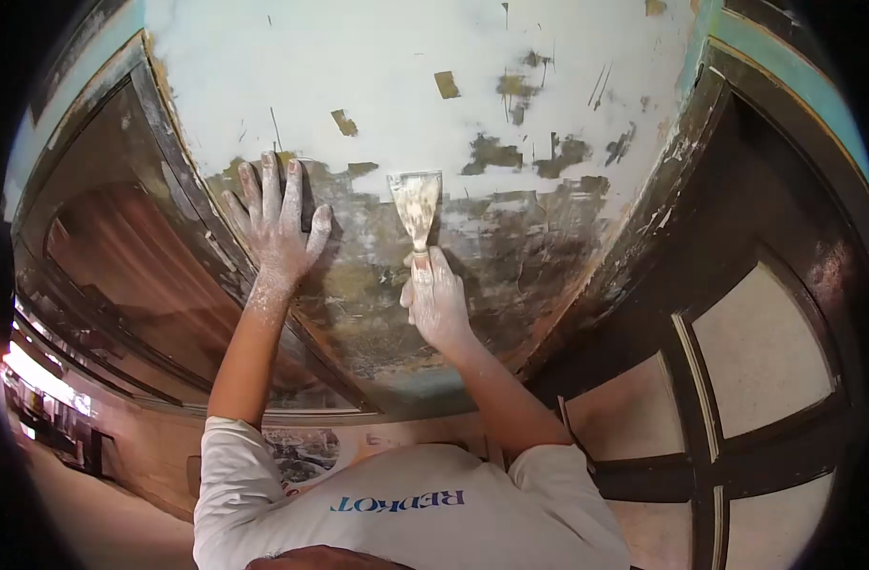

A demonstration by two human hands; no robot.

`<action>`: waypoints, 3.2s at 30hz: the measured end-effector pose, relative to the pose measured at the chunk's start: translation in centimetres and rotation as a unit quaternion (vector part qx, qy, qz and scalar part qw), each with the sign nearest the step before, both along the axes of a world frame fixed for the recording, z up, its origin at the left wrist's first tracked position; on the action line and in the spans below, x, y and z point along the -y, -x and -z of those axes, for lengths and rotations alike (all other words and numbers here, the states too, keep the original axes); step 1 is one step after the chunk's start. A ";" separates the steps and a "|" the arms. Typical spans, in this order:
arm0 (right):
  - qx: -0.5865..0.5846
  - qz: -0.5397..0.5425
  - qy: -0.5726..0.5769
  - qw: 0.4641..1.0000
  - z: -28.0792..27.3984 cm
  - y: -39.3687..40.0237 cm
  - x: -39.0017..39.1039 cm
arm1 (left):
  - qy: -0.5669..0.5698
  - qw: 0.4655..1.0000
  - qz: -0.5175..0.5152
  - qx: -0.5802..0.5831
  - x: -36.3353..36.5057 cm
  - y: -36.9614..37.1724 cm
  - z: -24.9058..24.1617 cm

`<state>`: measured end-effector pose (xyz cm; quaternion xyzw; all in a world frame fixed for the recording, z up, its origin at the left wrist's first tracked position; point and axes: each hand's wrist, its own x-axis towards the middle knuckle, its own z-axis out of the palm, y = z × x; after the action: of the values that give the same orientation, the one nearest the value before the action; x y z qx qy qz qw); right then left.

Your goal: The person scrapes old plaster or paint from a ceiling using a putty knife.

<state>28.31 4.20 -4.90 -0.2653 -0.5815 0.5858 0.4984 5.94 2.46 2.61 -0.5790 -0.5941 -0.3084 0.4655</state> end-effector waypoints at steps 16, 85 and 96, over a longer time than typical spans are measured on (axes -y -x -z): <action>-0.021 0.052 0.081 0.995 4.0 -3.4 -0.3 | -0.016 1.000 0.010 0.007 -0.4 0.8 1.0; 0.016 0.050 -0.054 0.997 3.5 -8.2 -1.9 | -0.043 0.998 0.010 -0.045 -0.6 -0.1 -2.8; 0.020 0.081 -0.008 0.997 0.7 -6.2 -0.1 | -0.031 0.999 0.004 -0.031 -0.5 -0.1 -2.7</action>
<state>34.56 4.28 -5.61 -0.3190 -0.5727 0.5335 0.5344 6.03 3.01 5.31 -0.5755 -0.5674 -0.3106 0.5005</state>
